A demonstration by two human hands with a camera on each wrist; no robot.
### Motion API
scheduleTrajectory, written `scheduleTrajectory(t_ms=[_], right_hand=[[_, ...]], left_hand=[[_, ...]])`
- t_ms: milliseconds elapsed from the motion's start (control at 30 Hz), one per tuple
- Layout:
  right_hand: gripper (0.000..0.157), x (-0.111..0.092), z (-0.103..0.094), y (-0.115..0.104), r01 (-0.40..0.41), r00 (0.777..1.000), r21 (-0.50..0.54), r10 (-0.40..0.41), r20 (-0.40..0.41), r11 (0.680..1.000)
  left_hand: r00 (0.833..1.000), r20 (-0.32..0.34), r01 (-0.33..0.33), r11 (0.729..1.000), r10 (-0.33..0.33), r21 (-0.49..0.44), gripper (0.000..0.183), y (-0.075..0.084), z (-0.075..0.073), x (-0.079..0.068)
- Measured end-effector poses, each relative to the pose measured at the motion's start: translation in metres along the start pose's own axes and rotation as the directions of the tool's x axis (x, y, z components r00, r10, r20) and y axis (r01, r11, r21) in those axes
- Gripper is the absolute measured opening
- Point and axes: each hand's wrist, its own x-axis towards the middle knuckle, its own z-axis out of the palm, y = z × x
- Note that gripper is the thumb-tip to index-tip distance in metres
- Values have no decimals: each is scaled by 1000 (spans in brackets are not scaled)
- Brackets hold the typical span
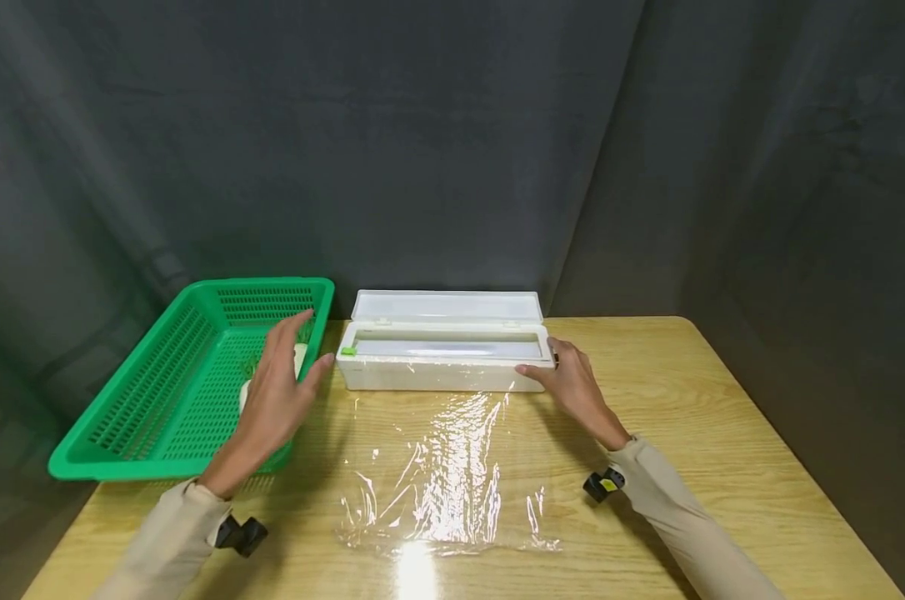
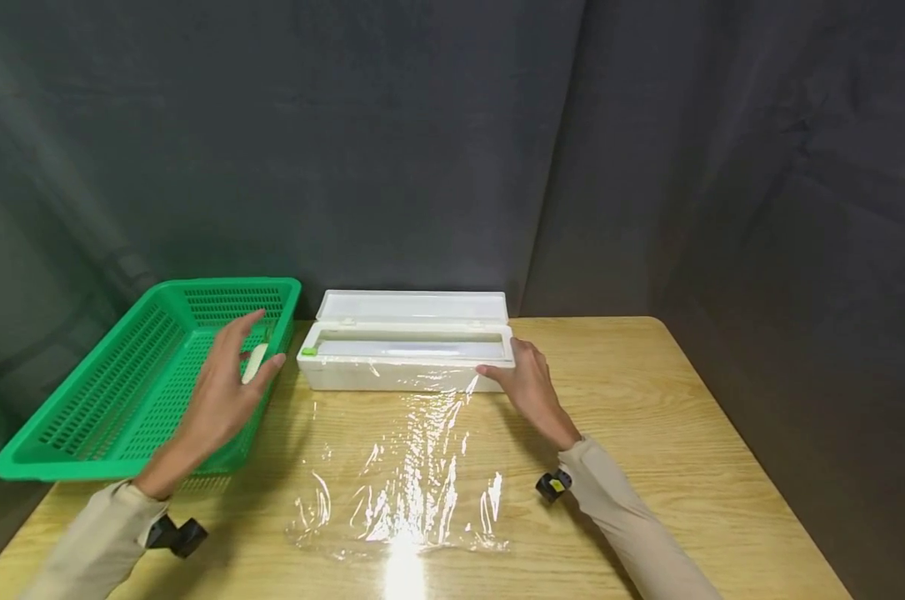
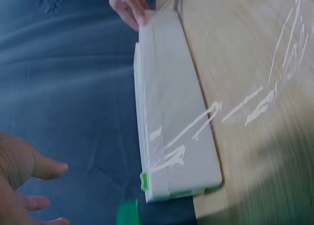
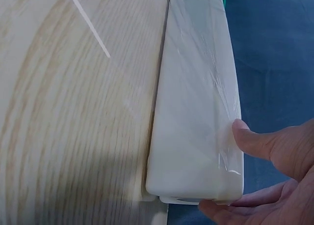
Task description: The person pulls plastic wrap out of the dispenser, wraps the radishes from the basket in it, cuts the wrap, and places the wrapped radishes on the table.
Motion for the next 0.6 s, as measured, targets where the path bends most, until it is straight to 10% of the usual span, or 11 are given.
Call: scheduleTrajectory(t_ms=[600], right_hand=[[65,1,1,-1,-27,1000,-15,27,1,1000]], left_hand=[[994,101,-56,982,38,182,53,-39,-42,9]])
